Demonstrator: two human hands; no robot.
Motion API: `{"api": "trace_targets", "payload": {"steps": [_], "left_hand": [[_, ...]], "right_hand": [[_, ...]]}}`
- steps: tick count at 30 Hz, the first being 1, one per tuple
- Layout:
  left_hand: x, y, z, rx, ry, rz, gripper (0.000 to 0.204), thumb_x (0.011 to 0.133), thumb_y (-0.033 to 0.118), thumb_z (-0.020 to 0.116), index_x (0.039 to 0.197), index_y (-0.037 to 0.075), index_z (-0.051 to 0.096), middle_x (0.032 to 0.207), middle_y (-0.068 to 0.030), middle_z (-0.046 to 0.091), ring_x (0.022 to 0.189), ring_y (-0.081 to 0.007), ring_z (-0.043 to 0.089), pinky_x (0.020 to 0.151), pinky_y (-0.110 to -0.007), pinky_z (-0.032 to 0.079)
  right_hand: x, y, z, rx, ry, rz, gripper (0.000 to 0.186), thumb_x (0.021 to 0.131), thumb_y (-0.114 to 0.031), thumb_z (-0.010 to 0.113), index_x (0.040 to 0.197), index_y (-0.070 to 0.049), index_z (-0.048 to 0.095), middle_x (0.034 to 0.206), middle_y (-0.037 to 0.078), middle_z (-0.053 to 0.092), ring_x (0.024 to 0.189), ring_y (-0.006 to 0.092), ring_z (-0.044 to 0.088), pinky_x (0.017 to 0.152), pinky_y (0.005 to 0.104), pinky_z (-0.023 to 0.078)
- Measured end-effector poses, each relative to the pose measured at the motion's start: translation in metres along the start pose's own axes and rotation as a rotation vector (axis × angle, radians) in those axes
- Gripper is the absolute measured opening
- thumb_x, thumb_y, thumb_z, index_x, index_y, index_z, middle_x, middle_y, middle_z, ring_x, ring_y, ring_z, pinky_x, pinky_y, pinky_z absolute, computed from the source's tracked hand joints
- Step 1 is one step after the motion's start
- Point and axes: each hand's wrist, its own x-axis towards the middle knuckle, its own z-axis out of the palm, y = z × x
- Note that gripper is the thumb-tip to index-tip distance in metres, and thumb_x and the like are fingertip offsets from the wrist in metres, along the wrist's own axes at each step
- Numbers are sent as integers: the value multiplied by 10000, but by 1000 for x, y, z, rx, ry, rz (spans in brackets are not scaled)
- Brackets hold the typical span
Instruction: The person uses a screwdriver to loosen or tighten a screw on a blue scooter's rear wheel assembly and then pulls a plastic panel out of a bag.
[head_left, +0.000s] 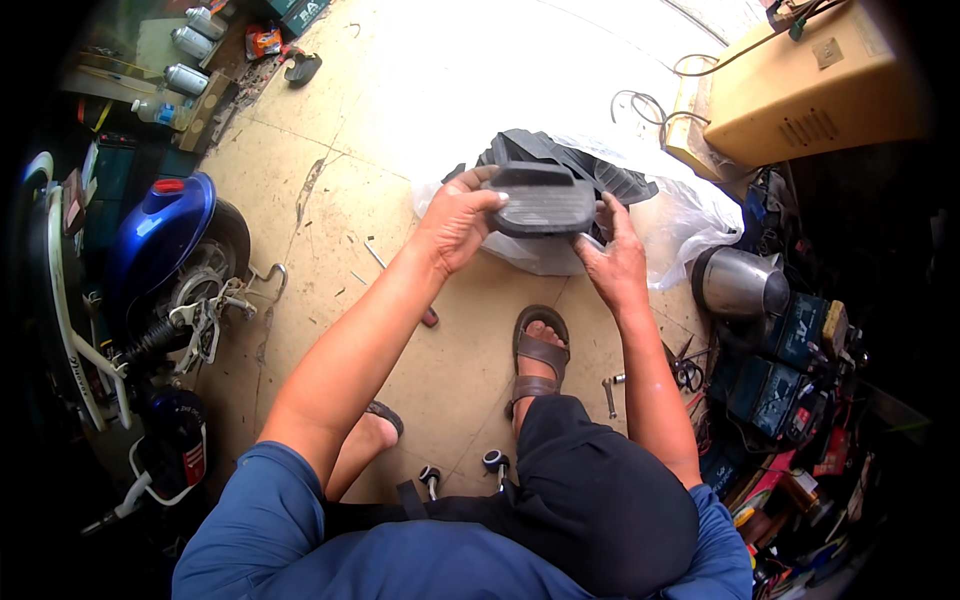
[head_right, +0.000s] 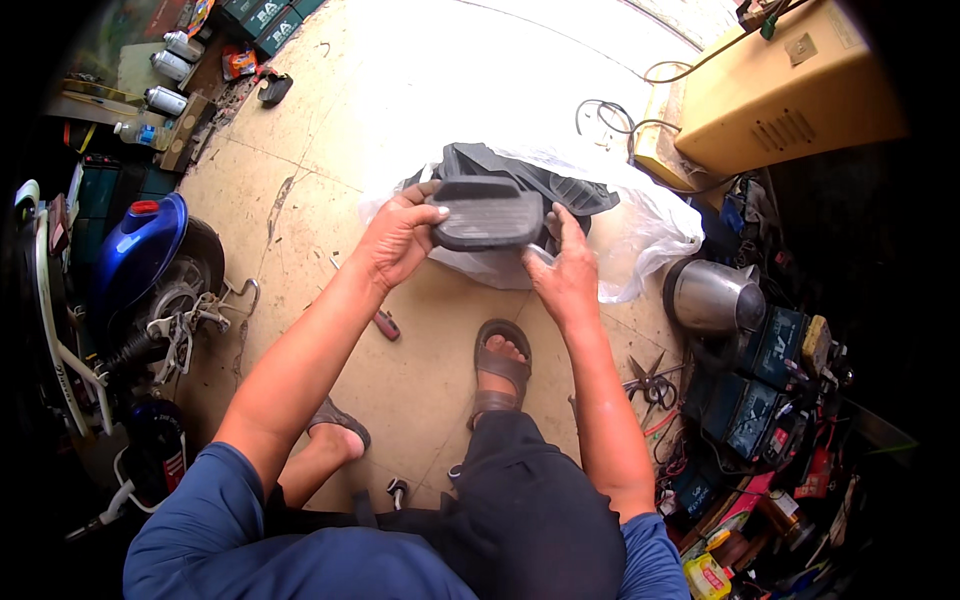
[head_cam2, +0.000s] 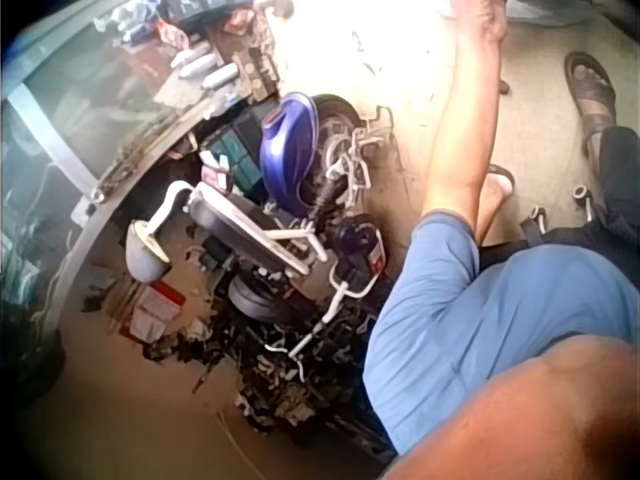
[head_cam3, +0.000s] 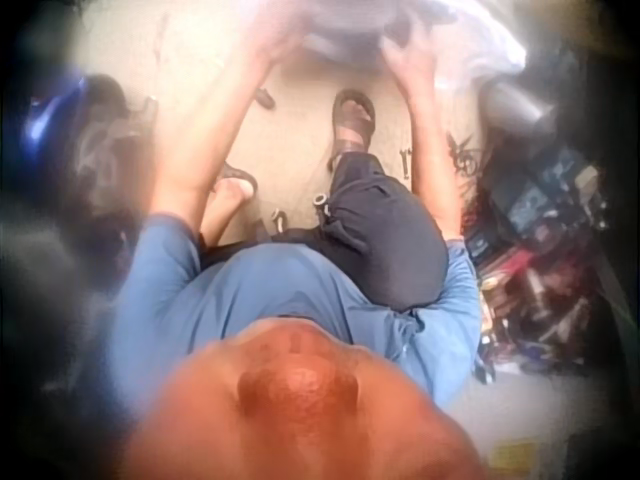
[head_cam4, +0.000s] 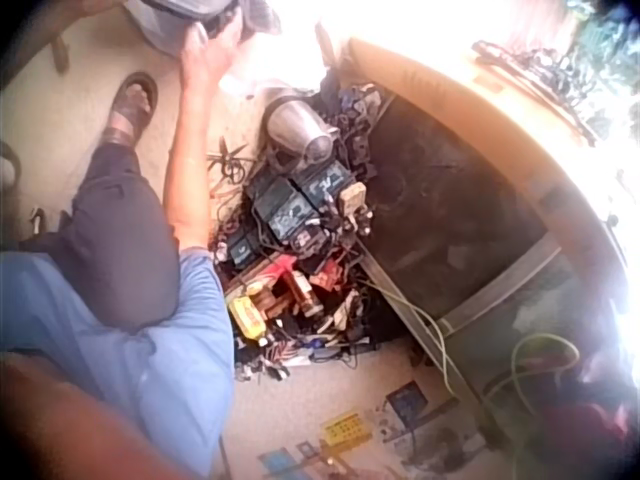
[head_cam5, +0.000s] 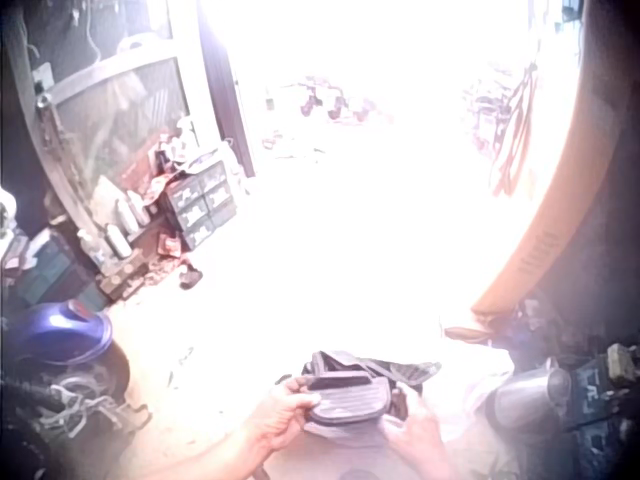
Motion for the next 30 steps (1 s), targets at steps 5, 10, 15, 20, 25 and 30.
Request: {"api": "trace_targets", "payload": {"steps": [5,10,15,20,25,30], "left_hand": [[8,8,-17,-62,103,141,414,865,-74,637,1260,-97,519,1231,-199,636,1143,-301,649,1054,-452,538],[10,8,-24,-64,81,101,405,863,-73,635,1248,-109,517,1230,-201,638,1139,-301,649,1048,-476,538],[15,3,-31,-58,82,166,379,888,-60,649,1250,-118,553,1214,-199,671,1109,-293,670,1022,-471,550],[15,7,-22,-96,129,201,341,921,-32,677,1246,-73,584,1204,-170,689,1104,-275,677,996,-461,552],[15,3,-29,-66,159,158,405,947,-11,667,1338,-9,560,1329,-145,647,1253,-287,613,1072,-591,497],[14,2,-23,-49,178,140,427,939,7,697,1343,15,558,1329,-142,648,1266,-284,605,1067,-624,492]], "right_hand": [[-19,10,10,-386,-272,-302,415,853,-164,798,1238,-40,702,1133,160,726,1094,370,674,947,454,554],[-33,10,23,-310,-326,-294,198,844,-118,768,1036,-67,775,1050,120,725,1034,351,674,899,453,559],[-46,-13,25,-319,-339,-371,189,877,-170,768,1035,-66,776,1075,135,719,1058,344,669,902,448,557],[-58,-12,37,-115,-228,-213,259,952,-252,738,1106,-46,763,1151,168,720,1096,356,681,945,426,551],[-40,10,51,-116,20,86,362,969,-252,727,1236,-8,718,1252,203,708,1129,361,698,978,422,547],[-35,13,67,-413,-131,62,652,887,-303,791,1439,-39,567,1282,241,685,1158,400,684,1018,467,538]]}}
